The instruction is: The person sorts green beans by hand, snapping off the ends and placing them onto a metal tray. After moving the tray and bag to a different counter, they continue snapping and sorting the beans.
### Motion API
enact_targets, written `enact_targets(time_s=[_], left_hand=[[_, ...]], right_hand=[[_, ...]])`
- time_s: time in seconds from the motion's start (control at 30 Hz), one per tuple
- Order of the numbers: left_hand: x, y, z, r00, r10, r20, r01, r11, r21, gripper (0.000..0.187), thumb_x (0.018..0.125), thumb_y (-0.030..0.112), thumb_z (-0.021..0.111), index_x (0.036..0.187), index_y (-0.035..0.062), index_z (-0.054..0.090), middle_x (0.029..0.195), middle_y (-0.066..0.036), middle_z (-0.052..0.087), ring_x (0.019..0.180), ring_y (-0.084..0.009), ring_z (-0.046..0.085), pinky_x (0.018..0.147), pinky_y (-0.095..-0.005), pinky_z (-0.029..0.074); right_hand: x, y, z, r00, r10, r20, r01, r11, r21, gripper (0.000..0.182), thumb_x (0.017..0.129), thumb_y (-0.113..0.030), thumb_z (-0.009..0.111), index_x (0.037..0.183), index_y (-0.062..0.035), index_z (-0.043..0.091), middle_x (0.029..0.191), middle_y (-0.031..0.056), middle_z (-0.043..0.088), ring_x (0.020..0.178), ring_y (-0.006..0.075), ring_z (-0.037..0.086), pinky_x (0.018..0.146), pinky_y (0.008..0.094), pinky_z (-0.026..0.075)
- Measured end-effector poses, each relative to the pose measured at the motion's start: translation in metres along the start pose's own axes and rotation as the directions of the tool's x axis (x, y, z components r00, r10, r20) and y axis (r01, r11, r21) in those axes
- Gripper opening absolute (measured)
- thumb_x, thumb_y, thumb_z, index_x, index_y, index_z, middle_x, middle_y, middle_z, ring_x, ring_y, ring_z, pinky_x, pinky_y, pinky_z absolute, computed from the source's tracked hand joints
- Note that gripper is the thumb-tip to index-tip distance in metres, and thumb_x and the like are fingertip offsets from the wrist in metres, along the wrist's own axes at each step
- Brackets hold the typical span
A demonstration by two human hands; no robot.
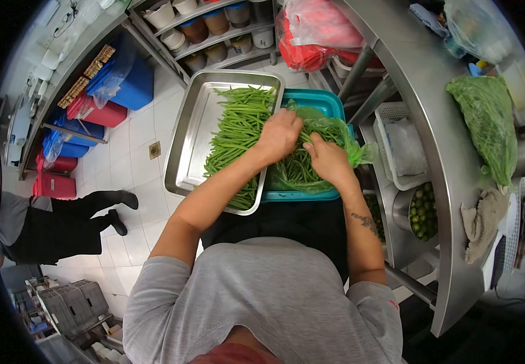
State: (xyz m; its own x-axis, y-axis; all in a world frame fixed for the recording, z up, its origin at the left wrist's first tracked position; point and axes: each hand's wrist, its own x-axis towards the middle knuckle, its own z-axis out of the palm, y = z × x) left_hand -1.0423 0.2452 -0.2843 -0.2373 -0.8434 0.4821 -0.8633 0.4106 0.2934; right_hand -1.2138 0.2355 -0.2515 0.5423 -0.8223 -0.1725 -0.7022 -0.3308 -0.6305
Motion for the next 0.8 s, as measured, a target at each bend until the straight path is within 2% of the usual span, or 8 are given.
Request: enact_targets(time_s=[0.03,0.07,0.13,0.17,0.27,0.33,0.5,0.8], left_hand=[[0.0,-0.007,0.004,0.996,-0.085,-0.029,0.084,0.996,-0.027,0.012,0.071,0.006,0.063,0.08,0.0023,0.056,0.08,-0.014,0.056,0.079,-0.0343,0.055,0.068,-0.0424,0.046],[0.001,-0.016,0.009,0.984,-0.168,-0.054,0.165,0.985,-0.058,0.012,0.072,0.008,0.063,0.079,0.0029,0.055,0.076,-0.013,0.055,0.075,-0.0346,0.055,0.065,-0.0423,0.046],[0.004,-0.021,-0.004,0.931,-0.341,0.127,0.364,0.887,-0.284,0.014,0.084,0.014,0.057,0.084,0.0003,0.056,0.074,-0.016,0.058,0.07,-0.0322,0.058,0.063,-0.0396,0.047],[0.005,-0.022,-0.013,0.893,-0.393,0.217,0.449,0.796,-0.407,0.018,0.086,0.016,0.055,0.086,-0.0011,0.056,0.077,-0.018,0.059,0.071,-0.034,0.059,0.064,-0.04,0.048],[-0.008,-0.036,-0.01,0.84,-0.342,0.422,0.543,0.502,-0.673,0.025,0.092,0.024,0.049,0.094,0.0005,0.059,0.082,-0.011,0.062,0.072,-0.0221,0.059,0.062,-0.032,0.046],[-0.022,-0.018,-0.027,0.78,-0.259,0.569,0.623,0.246,-0.743,0.026,0.093,0.025,0.048,0.097,0.0024,0.06,0.084,-0.005,0.062,0.074,-0.0148,0.056,0.062,-0.0277,0.044],[-0.038,0.014,-0.035,0.77,-0.213,0.601,0.637,0.222,-0.738,0.031,0.093,0.03,0.052,0.105,0.0024,0.059,0.088,-0.004,0.061,0.082,-0.0113,0.054,0.069,-0.0249,0.044],[-0.035,0.044,-0.016,0.901,-0.412,0.137,0.406,0.688,-0.601,0.022,0.089,0.018,0.056,0.081,-0.002,0.052,0.071,-0.019,0.056,0.064,-0.0329,0.055,0.06,-0.0396,0.044]], right_hand=[[-0.001,-0.004,-0.001,1.0,0.007,-0.006,-0.007,1.0,0.012,0.035,0.096,-0.026,0.046,0.112,0.0043,0.05,0.094,0.0139,0.064,0.083,0.032,0.062,0.074,0.0409,0.046],[0.001,-0.002,-0.001,0.999,-0.003,0.044,-0.014,0.923,0.385,0.031,0.096,-0.023,0.046,0.112,0.0029,0.05,0.091,0.0113,0.061,0.082,0.0284,0.061,0.074,0.0387,0.046],[0.006,0.007,-0.001,0.991,-0.07,0.117,-0.079,0.398,0.914,0.024,0.095,-0.017,0.047,0.111,-0.0001,0.052,0.085,0.0061,0.055,0.079,0.021,0.057,0.074,0.0343,0.046],[0.009,0.011,-0.001,0.985,-0.121,0.124,-0.122,0.03,0.992,0.021,0.095,-0.015,0.048,0.11,-0.0016,0.053,0.082,0.0035,0.052,0.077,0.0173,0.055,0.074,0.0321,0.045],[0.024,0.017,0.006,0.997,-0.075,0.015,-0.024,-0.113,0.993,0.02,0.094,-0.014,0.05,0.109,-0.0012,0.051,0.089,0.0054,0.053,0.086,0.0191,0.055,0.08,0.0335,0.044],[0.029,0.009,0.005,0.994,-0.102,-0.031,0.02,-0.111,0.994,0.018,0.094,-0.014,0.05,0.108,-0.0028,0.05,0.089,0.0054,0.053,0.088,0.0192,0.055,0.082,0.0338,0.044],[0.035,-0.006,0.008,0.987,-0.081,-0.138,0.134,-0.052,0.99,0.013,0.095,-0.015,0.048,0.104,-0.006,0.048,0.089,0.0055,0.053,0.088,0.02,0.056,0.082,0.035,0.045],[0.028,-0.028,0.01,0.954,0.034,-0.299,0.298,0.041,0.954,0.012,0.098,-0.018,0.043,0.102,-0.0072,0.046,0.088,0.0055,0.052,0.084,0.0186,0.057,0.073,0.034,0.048]])
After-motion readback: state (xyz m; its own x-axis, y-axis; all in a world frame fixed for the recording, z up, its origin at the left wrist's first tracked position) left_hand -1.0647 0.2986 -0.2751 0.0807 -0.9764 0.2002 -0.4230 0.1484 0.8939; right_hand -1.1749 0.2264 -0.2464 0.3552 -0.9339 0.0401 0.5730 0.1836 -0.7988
